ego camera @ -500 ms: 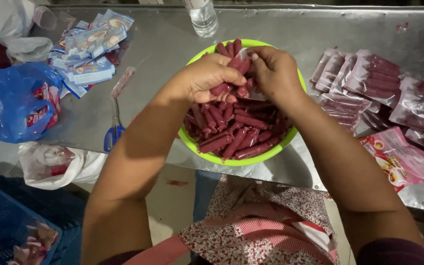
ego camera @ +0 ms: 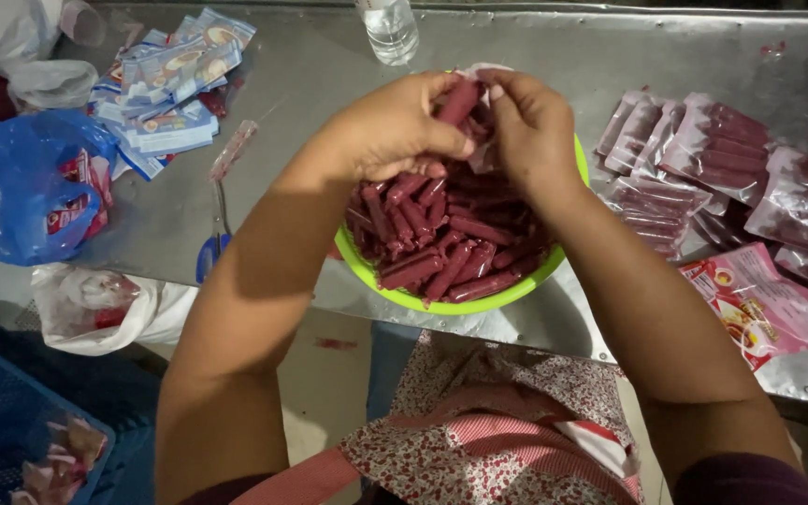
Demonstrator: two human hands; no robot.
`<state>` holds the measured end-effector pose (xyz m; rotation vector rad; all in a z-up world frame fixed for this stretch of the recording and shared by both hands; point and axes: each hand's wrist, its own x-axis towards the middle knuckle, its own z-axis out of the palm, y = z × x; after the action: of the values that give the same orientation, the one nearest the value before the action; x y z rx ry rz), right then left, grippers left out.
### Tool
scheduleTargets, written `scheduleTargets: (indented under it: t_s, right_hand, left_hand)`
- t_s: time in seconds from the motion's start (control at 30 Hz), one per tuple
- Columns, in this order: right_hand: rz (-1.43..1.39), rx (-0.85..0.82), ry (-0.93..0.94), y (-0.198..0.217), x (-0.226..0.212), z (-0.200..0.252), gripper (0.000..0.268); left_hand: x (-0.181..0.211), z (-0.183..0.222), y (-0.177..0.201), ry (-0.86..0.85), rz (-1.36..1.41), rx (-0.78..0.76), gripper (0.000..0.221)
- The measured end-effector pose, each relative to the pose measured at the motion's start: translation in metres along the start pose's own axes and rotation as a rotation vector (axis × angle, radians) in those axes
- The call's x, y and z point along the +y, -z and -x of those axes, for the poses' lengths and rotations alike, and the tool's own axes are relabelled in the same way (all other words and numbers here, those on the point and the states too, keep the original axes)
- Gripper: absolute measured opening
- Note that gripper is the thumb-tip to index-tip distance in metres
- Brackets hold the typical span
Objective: The person picks up several red meat sticks from a bowl and places them into small plastic bags, occasionally arranging the bags on the metal table.
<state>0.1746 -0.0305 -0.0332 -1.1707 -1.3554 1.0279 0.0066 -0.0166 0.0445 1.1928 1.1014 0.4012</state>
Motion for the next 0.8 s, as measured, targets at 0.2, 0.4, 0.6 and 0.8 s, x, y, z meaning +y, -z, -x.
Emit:
scheduleTargets:
  t_s: [0.2, 0.4, 0.6, 0.8]
  right_hand:
    - [0.075, 0.057, 0.101, 0.001, 0.007, -0.003, 0.025]
    - [0.064, 0.007, 0.132, 0.001, -0.017, 0.007, 0.026]
    - [-0.121, 0.105, -0.009, 0.013, -0.01, -0.004, 0.025]
    - [-0.046, 0.111, -0.055, 0.012, -0.014, 0.002, 0.022]
  left_hand:
    - [-0.005, 0.005, -0.011, -0.151, -0.826, 0.352, 0.057]
    - [0.001, 0.007, 0.003, -0.29, -0.685, 0.237, 0.034]
    - [-0.008, 0.009, -0.002, -0.355, -0.525, 0.368, 0.033]
    - [-0.052, -0.024, -0.007, -0.597, -0.738, 0.465, 0.046]
